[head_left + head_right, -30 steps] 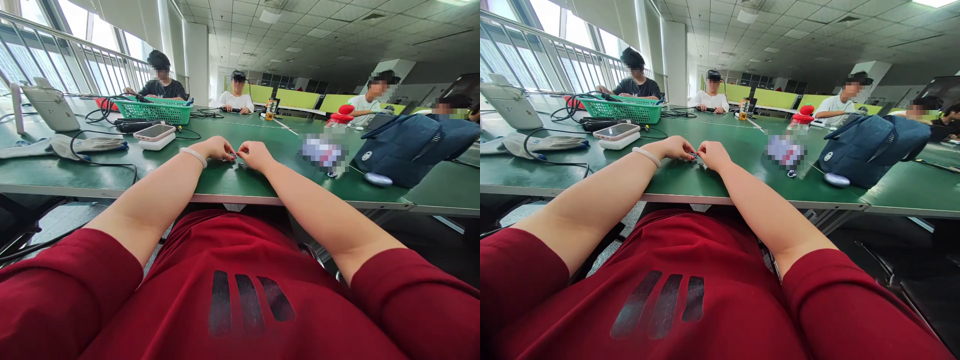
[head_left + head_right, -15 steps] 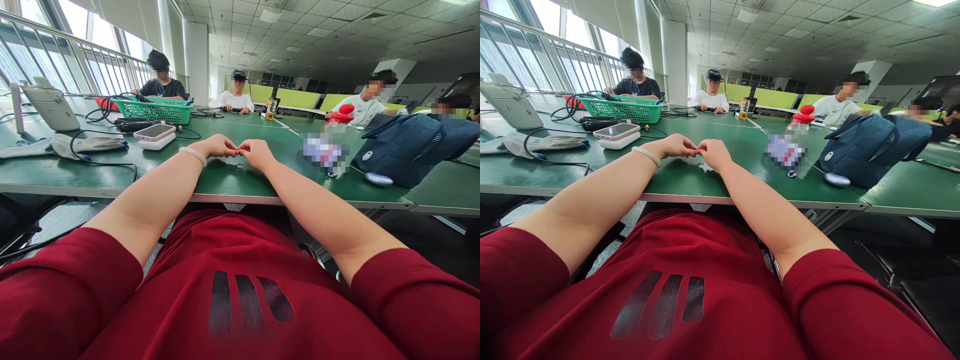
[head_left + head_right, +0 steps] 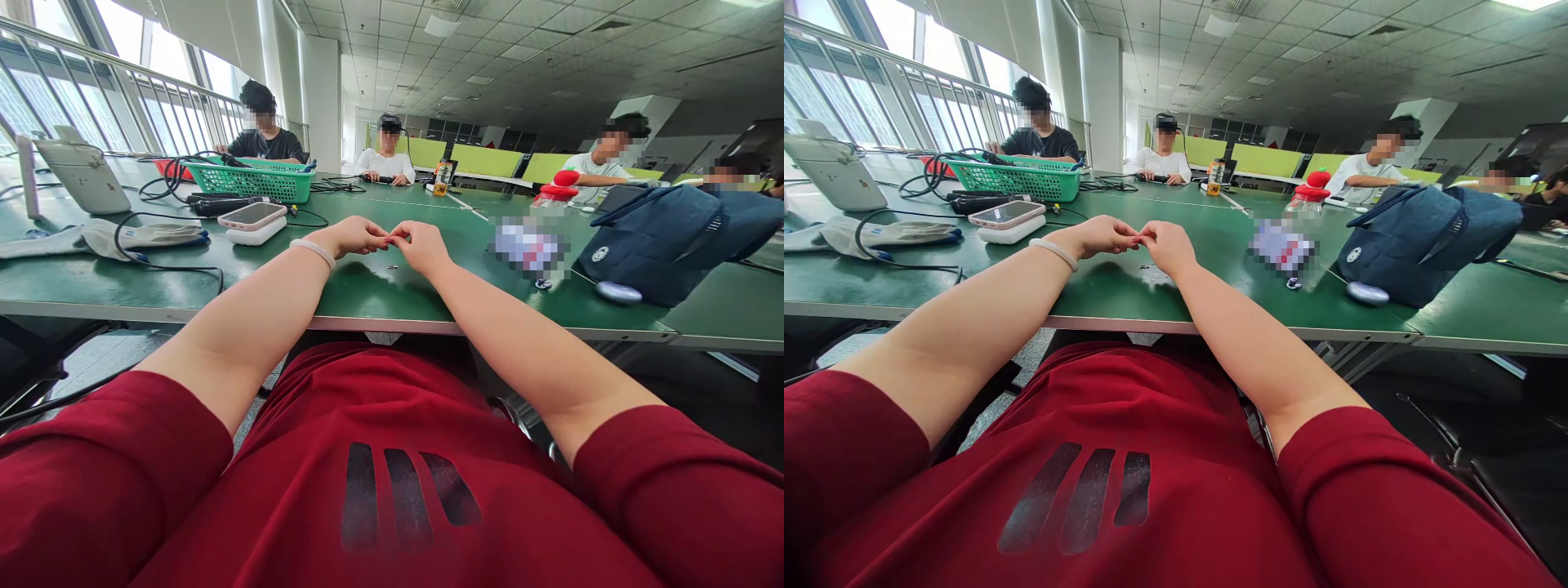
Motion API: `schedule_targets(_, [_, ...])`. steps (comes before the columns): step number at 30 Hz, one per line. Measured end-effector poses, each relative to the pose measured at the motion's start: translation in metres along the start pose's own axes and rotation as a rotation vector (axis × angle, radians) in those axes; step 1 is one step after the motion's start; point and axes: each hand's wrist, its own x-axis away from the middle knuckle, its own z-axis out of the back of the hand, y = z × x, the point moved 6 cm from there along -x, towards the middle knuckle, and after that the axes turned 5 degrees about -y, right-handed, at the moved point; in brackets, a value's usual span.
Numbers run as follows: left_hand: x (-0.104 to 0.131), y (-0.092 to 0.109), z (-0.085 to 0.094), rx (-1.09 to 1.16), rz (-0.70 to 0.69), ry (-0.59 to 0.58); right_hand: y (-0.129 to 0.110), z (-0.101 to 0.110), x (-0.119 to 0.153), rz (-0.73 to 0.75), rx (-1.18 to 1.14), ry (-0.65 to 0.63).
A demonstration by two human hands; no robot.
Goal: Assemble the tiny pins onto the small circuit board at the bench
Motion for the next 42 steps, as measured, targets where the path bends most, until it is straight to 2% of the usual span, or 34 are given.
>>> schedule_targets(10, [0.0017, 0.0, -0.0013, 0.131, -0.01, -0.023, -0.0048, 0.0068, 0.0035, 0.019, -0.021, 0.03])
schedule_targets(20, [0.0028, 0.0014, -0.004, 0.168, -0.016, -0.05, -0.0047, 0.0083, 0.0036, 0.017, -0.025, 0.051])
schedule_targets(29, [0.0023, 0.0008, -0.0047, 0.133, -0.018, -0.067, -0.004, 0.0078, 0.0037, -0.005, 0.005, 0.027])
schedule_targets(42, [0.0027, -0.0001, -0.0041, -0.032, 0.025, -0.037, 0.0004, 0.0003, 0.0022, -0.02, 0.018, -0.038])
